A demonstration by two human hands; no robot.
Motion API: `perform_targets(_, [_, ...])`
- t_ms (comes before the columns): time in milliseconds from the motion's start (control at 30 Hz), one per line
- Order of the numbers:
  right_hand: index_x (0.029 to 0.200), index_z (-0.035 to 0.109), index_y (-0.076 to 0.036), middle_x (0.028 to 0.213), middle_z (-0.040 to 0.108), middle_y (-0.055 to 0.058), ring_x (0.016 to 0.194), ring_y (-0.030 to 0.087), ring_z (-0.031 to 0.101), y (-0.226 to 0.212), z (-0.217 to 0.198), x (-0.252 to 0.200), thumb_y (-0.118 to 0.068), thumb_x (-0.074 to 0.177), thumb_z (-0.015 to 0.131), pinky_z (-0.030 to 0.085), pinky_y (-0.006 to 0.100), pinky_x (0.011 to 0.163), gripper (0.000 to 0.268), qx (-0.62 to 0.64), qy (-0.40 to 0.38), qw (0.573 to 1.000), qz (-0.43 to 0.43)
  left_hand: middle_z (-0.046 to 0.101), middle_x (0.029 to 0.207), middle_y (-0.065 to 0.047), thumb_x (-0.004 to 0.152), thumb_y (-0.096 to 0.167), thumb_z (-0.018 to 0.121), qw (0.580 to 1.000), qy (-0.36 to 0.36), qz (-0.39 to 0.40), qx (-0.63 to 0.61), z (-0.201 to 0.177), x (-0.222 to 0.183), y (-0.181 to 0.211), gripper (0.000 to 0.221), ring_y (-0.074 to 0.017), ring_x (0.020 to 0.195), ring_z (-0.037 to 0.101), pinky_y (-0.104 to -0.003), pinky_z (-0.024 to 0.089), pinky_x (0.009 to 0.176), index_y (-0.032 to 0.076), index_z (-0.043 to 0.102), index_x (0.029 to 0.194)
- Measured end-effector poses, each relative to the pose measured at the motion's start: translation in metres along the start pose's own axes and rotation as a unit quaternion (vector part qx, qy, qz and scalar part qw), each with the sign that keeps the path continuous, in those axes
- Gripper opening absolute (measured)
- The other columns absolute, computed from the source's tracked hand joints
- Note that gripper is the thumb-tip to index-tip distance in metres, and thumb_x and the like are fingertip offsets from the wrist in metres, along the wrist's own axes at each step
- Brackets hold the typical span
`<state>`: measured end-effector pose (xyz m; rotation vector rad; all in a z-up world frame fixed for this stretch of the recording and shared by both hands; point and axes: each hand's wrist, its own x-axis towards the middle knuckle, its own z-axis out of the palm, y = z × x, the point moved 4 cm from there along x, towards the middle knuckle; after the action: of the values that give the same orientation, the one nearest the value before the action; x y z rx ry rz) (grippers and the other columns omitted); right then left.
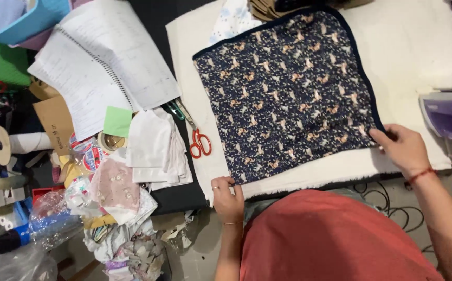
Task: Ironing and folding various fabric pieces and baby garments on a cluttered workbench
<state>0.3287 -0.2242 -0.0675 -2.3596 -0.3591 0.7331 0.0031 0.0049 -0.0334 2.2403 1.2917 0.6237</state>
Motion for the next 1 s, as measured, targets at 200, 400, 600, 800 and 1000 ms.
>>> perform_targets(200, [0.092, 0.064, -0.001, 0.095, 0.048, 0.014, 0.07, 0.022, 0.052, 0.015, 0.002, 0.012, -0.036, 0.083, 0.061, 0.04, 0.031, 0.072, 0.036, -0.078, 0.013, 0.996, -0.049, 0.055, 0.091, -0.008, 0.058, 0.011, 0.071, 0.977, -0.063, 0.128, 0.158, 0.009, 0.01, 0.012, 0.029, -0.0242, 0.086, 0.052, -0.039, 0.037, 0.075, 0.01, 0.058, 0.084])
perform_targets(400, [0.095, 0.051, -0.009, 0.09, 0.051, 0.003, 0.079, 0.012, 0.048, -0.154, -0.005, 0.019, -0.022, 0.09, 0.044, 0.044, 0.028, 0.054, 0.015, 0.226, -0.038, 0.973, 0.025, 0.048, 0.078, -0.008, 0.058, 0.009, 0.056, 0.992, -0.013, 0.054, 0.115, -0.003, 0.027, 0.018, 0.019, -0.029, 0.074, 0.044, -0.039, 0.033, 0.067, 0.011, 0.046, 0.075])
perform_targets(600, [0.118, 0.038, -0.005, 0.121, 0.039, 0.013, 0.045, 0.006, 0.04, -0.349, 0.05, -0.08, -0.04, 0.084, 0.03, 0.039, 0.017, 0.033, 0.049, 0.043, -0.217, 0.935, -0.276, 0.031, 0.134, -0.013, 0.07, 0.029, 0.059, 0.908, -0.098, -0.133, -0.385, -0.039, 0.033, 0.043, 0.068, -0.0246, 0.124, 0.027, -0.037, 0.018, 0.104, 0.005, 0.028, 0.126])
perform_targets(800, [0.11, 0.051, -0.005, 0.124, 0.04, 0.028, 0.107, 0.044, 0.045, -0.333, 0.118, -0.164, -0.025, 0.084, 0.05, 0.039, 0.049, 0.089, 0.032, 0.176, -0.427, 0.711, -0.53, 0.045, 0.114, -0.012, 0.077, 0.018, 0.04, 0.656, 0.029, -0.301, -0.691, -0.08, 0.085, -0.03, 0.041, -0.0222, 0.102, 0.044, -0.034, 0.037, 0.083, 0.006, 0.042, 0.116])
perform_targets(1000, [0.101, 0.06, -0.006, 0.113, 0.054, 0.016, 0.106, 0.028, 0.052, -0.233, 0.074, -0.063, -0.018, 0.078, 0.056, 0.042, 0.039, 0.088, 0.026, 0.099, -0.254, 0.91, -0.312, 0.064, 0.08, -0.009, 0.055, 0.022, 0.064, 0.75, 0.109, -0.422, -0.497, -0.131, 0.136, -0.062, 0.041, -0.0255, 0.067, 0.064, -0.041, 0.054, 0.054, 0.017, 0.062, 0.096])
